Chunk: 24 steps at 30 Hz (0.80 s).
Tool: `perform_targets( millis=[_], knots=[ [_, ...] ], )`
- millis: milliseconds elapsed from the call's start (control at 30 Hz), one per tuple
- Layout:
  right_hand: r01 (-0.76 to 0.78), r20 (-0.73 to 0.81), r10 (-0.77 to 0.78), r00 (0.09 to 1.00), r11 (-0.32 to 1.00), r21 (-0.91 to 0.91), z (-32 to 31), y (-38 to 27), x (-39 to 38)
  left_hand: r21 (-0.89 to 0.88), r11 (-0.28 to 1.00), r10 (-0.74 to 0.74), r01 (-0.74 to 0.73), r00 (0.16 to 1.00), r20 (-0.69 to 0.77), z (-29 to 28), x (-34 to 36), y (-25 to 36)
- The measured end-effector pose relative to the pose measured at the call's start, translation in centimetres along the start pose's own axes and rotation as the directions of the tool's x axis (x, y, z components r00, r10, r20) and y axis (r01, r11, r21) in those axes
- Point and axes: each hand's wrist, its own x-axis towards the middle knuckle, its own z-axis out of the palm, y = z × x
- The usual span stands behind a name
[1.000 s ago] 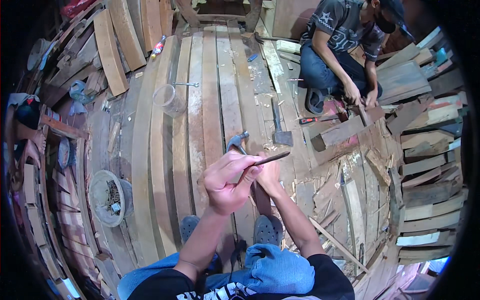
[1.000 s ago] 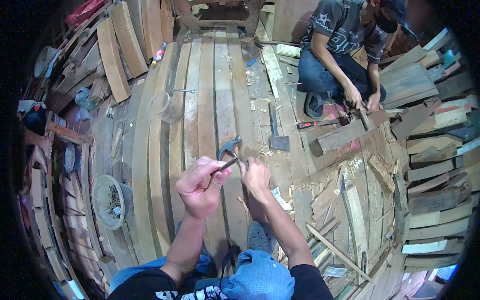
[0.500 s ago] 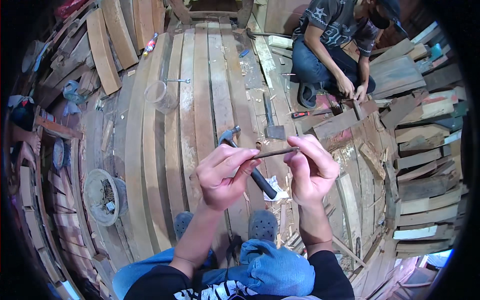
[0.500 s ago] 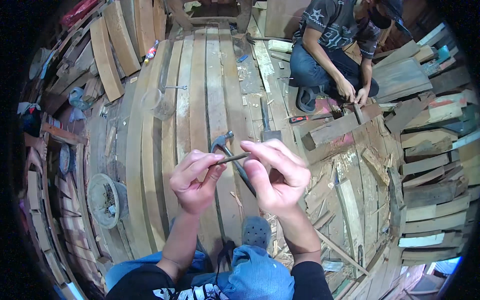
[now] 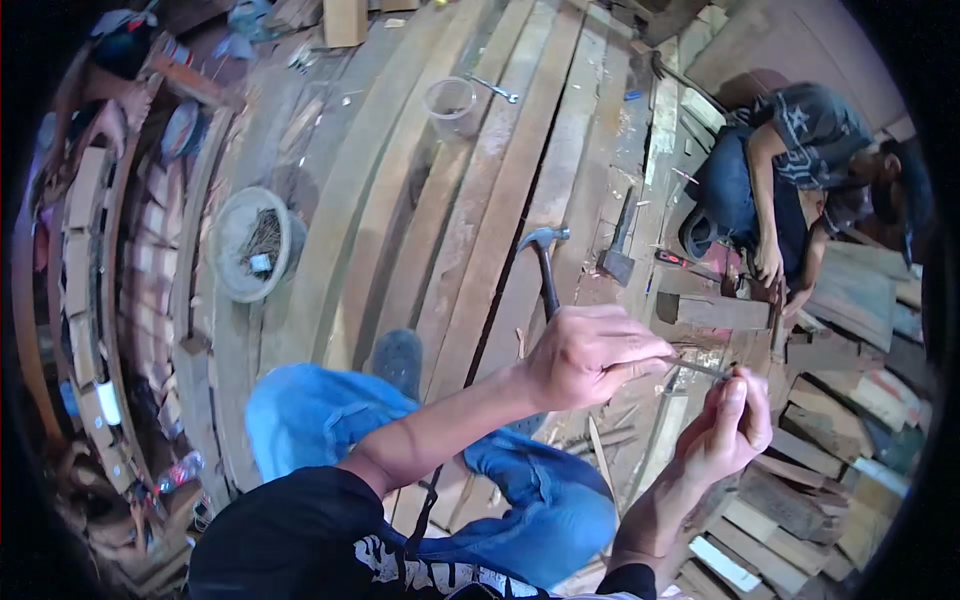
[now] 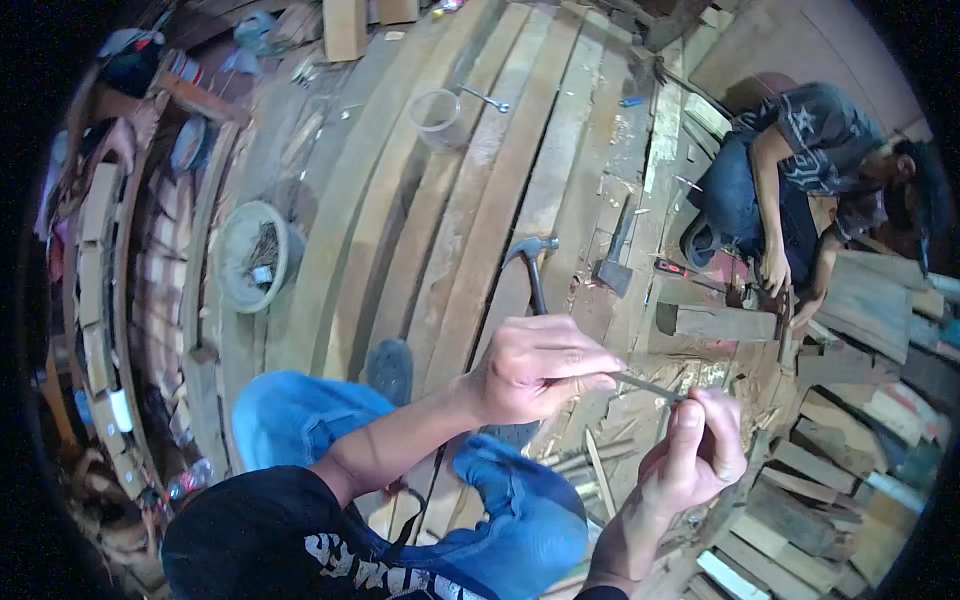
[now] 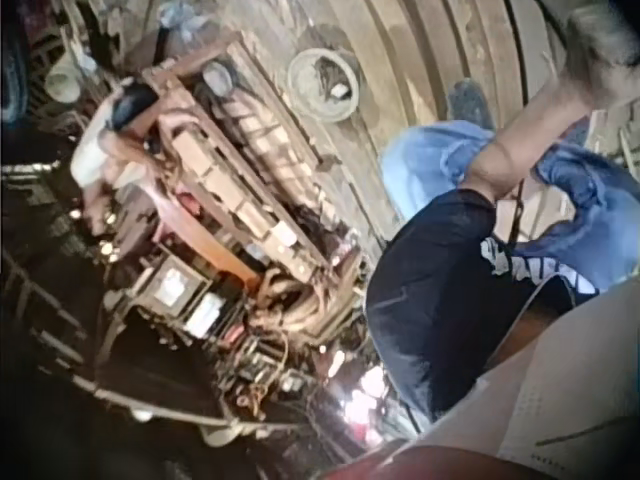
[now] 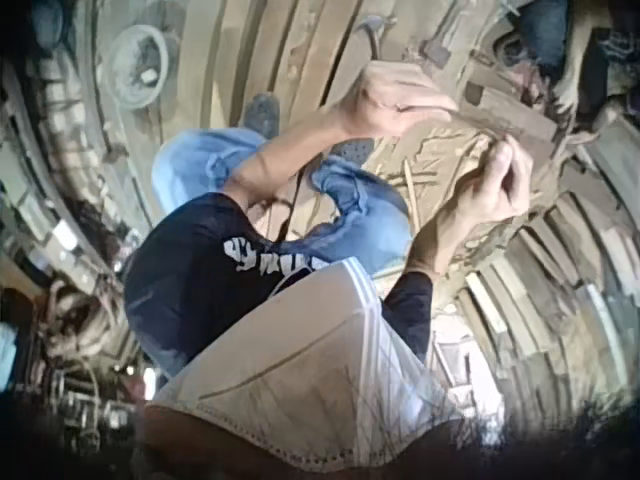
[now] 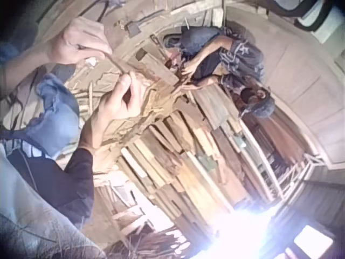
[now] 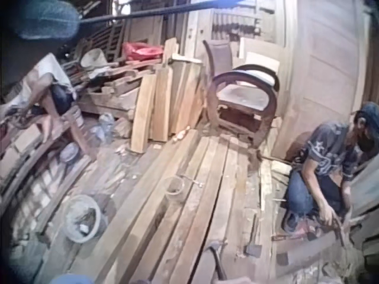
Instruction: Using a hammer and a file to work on nails and wooden parts in a workshop setting.
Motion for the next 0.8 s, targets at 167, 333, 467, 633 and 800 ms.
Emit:
perform_targets(
  millis=[167, 333, 467, 633, 800],
  knots=[
    [-0.130, 0.122, 0.113, 0.986, 0.980, 0.148, -0.1, -12.0, 4.2, -0.016, 0.997, -0.077, 0.077, 0.997, 0.003, -4.4, 6.2, 10.4],
    [-0.144, 0.248, 0.161, 0.955, 0.986, -0.086, 0.9, -28.8, 8.4, 0.177, 0.978, -0.137, 0.111, 0.981, 0.140, -13.2, 14.0, 25.5],
    [-0.384, 0.282, 0.367, 0.886, 0.923, 0.004, 2.3, -41.7, 9.3, 0.265, 0.957, -0.179, 0.117, 0.958, 0.226, -20.0, 18.8, 37.9],
    [-0.218, 0.358, 0.224, 0.906, 0.974, -0.056, 0.2, -54.1, 10.9, 0.266, 0.964, -0.109, 0.025, 0.946, 0.306, -23.2, 22.9, 49.7],
    [0.000, 0.362, 0.033, 0.932, 0.996, -0.090, -3.4, -59.7, 12.1, 0.217, 0.976, -0.092, 0.020, 0.939, 0.332, -22.1, 24.4, 56.2]
  ],
)
